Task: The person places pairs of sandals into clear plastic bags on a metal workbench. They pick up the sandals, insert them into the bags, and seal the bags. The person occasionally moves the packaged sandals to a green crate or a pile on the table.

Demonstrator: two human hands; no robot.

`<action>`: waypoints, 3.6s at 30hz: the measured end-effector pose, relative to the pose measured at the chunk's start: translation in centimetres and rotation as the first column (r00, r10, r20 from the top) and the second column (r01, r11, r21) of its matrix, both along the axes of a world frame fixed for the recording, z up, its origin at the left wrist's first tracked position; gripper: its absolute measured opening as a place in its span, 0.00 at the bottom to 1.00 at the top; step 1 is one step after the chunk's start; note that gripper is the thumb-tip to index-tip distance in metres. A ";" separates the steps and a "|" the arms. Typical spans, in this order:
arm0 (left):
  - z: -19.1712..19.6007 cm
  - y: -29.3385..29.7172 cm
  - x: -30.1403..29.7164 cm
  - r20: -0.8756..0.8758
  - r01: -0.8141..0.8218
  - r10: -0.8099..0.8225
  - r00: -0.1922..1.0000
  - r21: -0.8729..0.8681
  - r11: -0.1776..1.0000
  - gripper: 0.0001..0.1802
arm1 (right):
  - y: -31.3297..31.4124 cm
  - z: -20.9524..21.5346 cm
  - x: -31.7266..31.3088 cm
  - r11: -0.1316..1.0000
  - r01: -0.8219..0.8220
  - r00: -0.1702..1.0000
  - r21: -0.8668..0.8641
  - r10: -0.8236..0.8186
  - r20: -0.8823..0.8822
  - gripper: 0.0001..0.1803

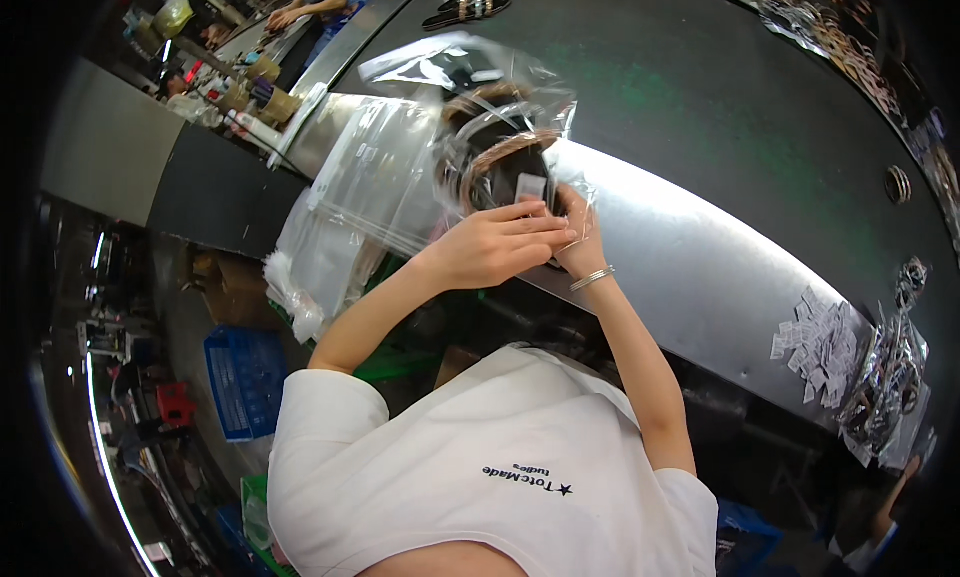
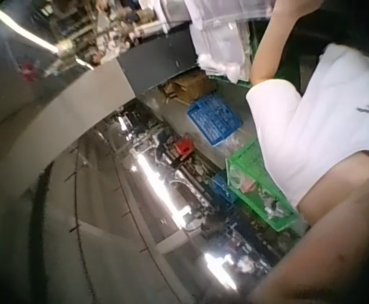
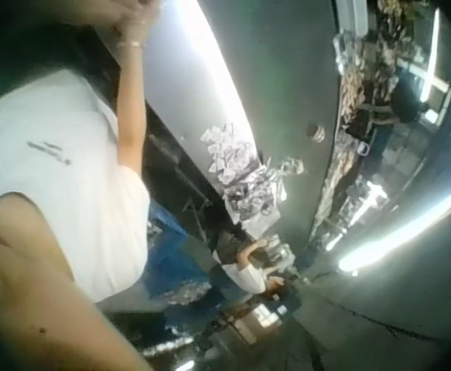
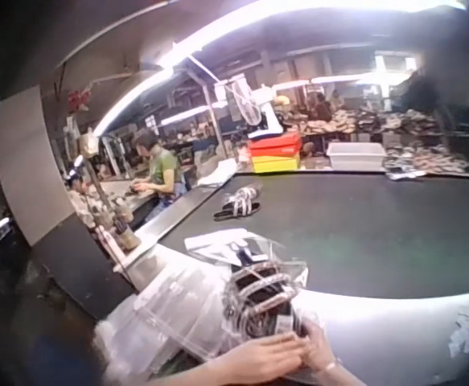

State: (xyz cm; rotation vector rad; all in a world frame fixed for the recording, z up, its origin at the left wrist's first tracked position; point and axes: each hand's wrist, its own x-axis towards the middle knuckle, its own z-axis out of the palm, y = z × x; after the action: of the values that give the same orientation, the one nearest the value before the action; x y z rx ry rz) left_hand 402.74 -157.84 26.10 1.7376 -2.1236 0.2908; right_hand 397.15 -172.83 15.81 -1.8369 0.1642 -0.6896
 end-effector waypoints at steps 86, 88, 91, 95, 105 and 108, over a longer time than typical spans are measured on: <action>0.6 -16.1 -12.3 -0.952 0.228 0.048 0.303 0.121 0.966 0.17 | -10.2 5.3 -33.3 0.466 0.034 0.865 0.884 -0.456 0.207 0.31; 3.1 -20.7 -13.6 -0.963 0.298 -0.140 0.231 -0.067 0.952 0.12 | -14.4 6.7 -37.2 0.671 0.312 0.782 0.673 -0.584 0.220 0.35; 8.7 -25.3 -15.2 -0.887 0.335 -0.342 0.311 -0.235 0.913 0.08 | -18.5 16.0 -39.4 0.482 0.871 0.468 -0.094 -0.757 0.456 0.44; 14.2 -27.5 -17.2 -0.526 0.574 -0.533 0.663 -0.100 0.813 0.14 | -14.5 24.1 -38.2 -0.005 0.620 0.465 -0.784 -0.803 0.373 0.41; 13.9 -23.4 -5.6 -0.460 0.089 -0.296 0.837 -0.420 0.903 0.33 | -33.0 25.3 -46.0 0.443 0.888 0.459 -0.120 -0.870 0.181 0.16; 8.5 -19.7 -0.2 -0.671 -0.249 0.024 0.741 -0.240 0.938 0.26 | -44.6 23.1 -54.3 0.316 0.922 0.277 -0.224 -0.942 -0.190 0.23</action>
State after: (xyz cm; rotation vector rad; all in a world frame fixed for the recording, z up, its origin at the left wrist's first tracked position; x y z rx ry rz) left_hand 402.55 -177.52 34.62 1.5045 -1.3483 0.0279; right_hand 342.80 -217.47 38.92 -1.7600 1.5892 -1.2239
